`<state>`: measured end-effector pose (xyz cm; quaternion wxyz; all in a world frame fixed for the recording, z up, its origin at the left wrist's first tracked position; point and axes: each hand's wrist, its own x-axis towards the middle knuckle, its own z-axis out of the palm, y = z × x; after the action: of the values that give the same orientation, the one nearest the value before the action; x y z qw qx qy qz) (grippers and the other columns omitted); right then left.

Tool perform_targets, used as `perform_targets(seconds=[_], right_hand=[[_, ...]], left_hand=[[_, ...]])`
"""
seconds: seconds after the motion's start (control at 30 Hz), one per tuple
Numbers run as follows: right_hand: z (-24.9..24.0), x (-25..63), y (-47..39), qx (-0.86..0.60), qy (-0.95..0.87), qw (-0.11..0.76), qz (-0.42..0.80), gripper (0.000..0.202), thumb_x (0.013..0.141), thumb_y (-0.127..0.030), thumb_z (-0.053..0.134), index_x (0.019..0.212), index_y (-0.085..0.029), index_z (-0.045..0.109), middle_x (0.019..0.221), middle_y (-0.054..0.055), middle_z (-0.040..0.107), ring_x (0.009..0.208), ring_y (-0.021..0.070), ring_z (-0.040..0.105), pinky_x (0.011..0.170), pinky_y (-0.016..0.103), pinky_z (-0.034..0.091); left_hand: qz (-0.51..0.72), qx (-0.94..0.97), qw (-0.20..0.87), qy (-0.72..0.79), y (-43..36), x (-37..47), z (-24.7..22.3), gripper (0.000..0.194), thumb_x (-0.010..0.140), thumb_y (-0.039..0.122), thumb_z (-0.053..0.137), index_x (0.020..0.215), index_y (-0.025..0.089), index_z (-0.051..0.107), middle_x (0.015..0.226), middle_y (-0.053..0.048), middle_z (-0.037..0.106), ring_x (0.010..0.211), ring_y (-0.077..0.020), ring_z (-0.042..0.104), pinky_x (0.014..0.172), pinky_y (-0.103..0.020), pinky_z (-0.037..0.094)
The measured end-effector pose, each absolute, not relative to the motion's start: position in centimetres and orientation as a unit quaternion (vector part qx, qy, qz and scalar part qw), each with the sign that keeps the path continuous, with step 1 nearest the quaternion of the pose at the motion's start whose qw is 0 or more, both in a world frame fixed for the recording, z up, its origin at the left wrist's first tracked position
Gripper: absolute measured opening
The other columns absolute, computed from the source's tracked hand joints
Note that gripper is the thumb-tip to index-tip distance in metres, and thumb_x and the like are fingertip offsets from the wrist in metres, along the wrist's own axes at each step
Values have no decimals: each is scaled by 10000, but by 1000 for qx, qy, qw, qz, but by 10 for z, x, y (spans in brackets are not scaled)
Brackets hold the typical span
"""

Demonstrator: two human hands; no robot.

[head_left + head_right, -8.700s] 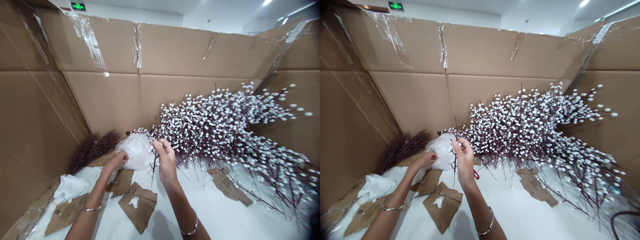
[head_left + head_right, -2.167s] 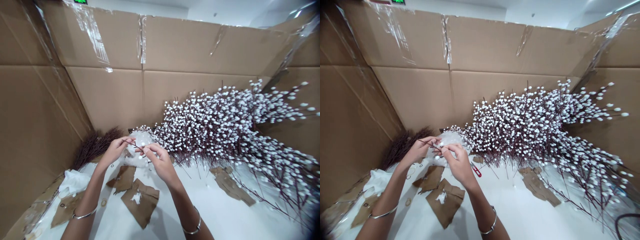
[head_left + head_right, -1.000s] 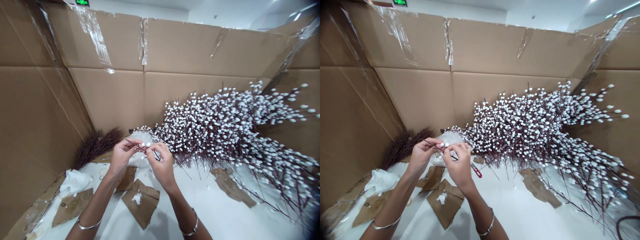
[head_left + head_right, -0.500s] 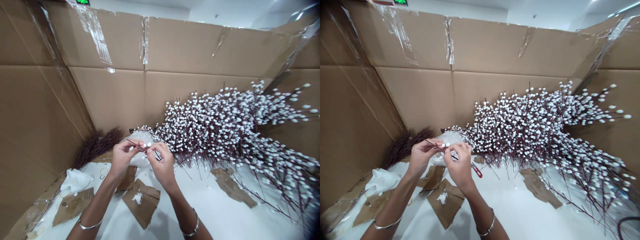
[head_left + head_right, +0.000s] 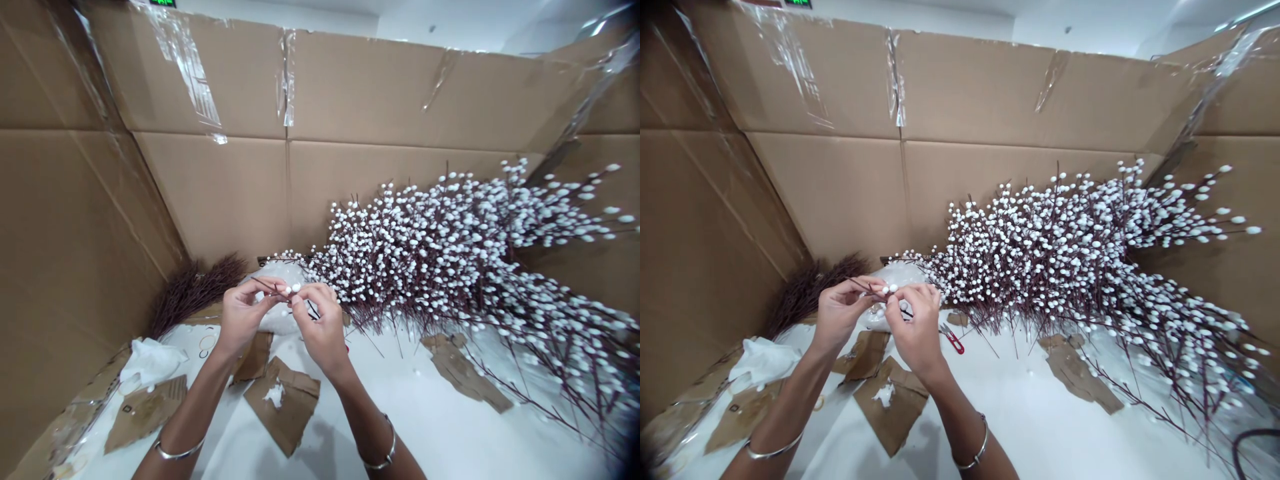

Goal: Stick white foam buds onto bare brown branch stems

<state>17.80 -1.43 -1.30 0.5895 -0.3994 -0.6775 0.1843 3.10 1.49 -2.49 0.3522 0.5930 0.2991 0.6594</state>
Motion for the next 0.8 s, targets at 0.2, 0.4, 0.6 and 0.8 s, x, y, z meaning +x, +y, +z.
perform_targets(seconds=[0.2,0.4,0.6,0.8], right_hand=[[-14,178,-14,-402,-679,585,189,177,895,-193,524,728,-217,577,797,-6,655,840,178,581,905,353,356],[-15,177,-13,-403,-681,580,192,170,898,-190,523,740,-219,581,802,-6,653,844,178,581,899,349,359],[-16,177,-12,-399,-678,585,197,173,895,-189,525,734,-217,582,808,-1,652,846,179,581,893,346,366],[-18,176,-11,-406,-671,584,210,168,894,-200,528,739,-214,592,817,5,648,860,182,572,896,344,367]], left_hand=[[657,601,345,297,17,29,-26,74,722,127,786,707,192,755,820,-32,756,850,-172,689,784,-285,554],[650,610,339,302,18,27,-27,82,725,123,787,728,200,762,833,-32,755,846,-179,690,777,-298,563],[647,630,321,285,18,24,-27,116,741,110,774,766,223,773,851,-25,753,847,-175,692,742,-289,583],[637,646,314,281,20,23,-28,106,747,120,771,796,214,781,862,-40,743,836,-175,692,705,-283,604]])
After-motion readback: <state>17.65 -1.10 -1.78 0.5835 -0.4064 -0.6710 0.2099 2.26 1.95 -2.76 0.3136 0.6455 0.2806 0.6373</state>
